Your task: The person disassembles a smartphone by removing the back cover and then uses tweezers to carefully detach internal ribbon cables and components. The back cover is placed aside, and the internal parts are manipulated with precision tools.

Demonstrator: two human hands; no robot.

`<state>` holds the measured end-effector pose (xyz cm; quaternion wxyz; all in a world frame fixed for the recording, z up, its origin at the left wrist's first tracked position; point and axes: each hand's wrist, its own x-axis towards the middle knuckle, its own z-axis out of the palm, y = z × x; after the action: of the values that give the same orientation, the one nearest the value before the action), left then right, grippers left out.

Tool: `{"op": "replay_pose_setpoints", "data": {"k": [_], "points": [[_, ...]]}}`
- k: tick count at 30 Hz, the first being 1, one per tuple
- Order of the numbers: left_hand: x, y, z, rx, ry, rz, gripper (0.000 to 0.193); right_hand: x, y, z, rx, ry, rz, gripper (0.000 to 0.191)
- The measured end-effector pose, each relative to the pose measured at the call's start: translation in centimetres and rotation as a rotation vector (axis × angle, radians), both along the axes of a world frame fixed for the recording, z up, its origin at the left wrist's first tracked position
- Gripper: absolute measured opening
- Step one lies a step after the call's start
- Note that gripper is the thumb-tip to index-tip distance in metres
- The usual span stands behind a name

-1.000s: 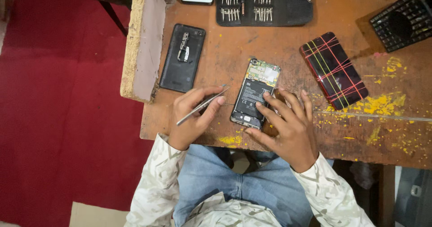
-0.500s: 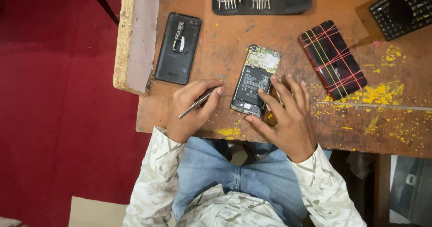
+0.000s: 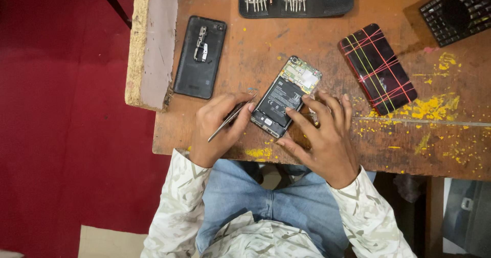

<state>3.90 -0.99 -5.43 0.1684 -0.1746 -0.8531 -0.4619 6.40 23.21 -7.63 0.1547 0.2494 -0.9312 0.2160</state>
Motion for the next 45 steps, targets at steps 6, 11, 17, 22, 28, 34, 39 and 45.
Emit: {"op": "replay_pose_setpoints", "data": {"k": [6,11,17,22,28,34,39,45], "points": [[0.0,-0.1,-0.1,0.031,0.003,-0.007,0.021,0.2,0.1,-0.2,-0.004,0.001,-0.049,0.06],[0.0,0.0,-0.3,0.0,-0.032,0.016,0.022,-0.1,-0.2,0.0,-0.014,-0.032,-0.1,0.065],[-0.1,-0.1,-0.4,-0.005,-0.007,0.001,0.022,-0.2,-0.5,0.8,-0.014,-0.022,-0.082,0.084],[-0.1,0.0,0.0,-0.025,0.027,-0.025,0.021,-0.2,-0.5,0.8,0.021,-0.024,-0.104,0.073],[-0.1,0.1,0.3,-0.042,-0.072,0.016,0.022,-0.2,0.3,0.4,-0.089,-0.048,-0.073,0.055],[-0.4,-0.1,-0.1,-0.016,-0.05,-0.003,0.021,-0.1,0.5,0.1,-0.097,-0.054,-0.064,0.053],[-0.4,-0.2,-0.3,0.029,-0.072,-0.011,0.02,-0.2,0.5,-0.4,-0.12,-0.02,-0.043,0.048],[-0.5,-0.2,-0.2,0.009,-0.089,-0.006,0.019,2.2,0.9,3.5,-0.657,-0.007,0.142,0.047]]}}
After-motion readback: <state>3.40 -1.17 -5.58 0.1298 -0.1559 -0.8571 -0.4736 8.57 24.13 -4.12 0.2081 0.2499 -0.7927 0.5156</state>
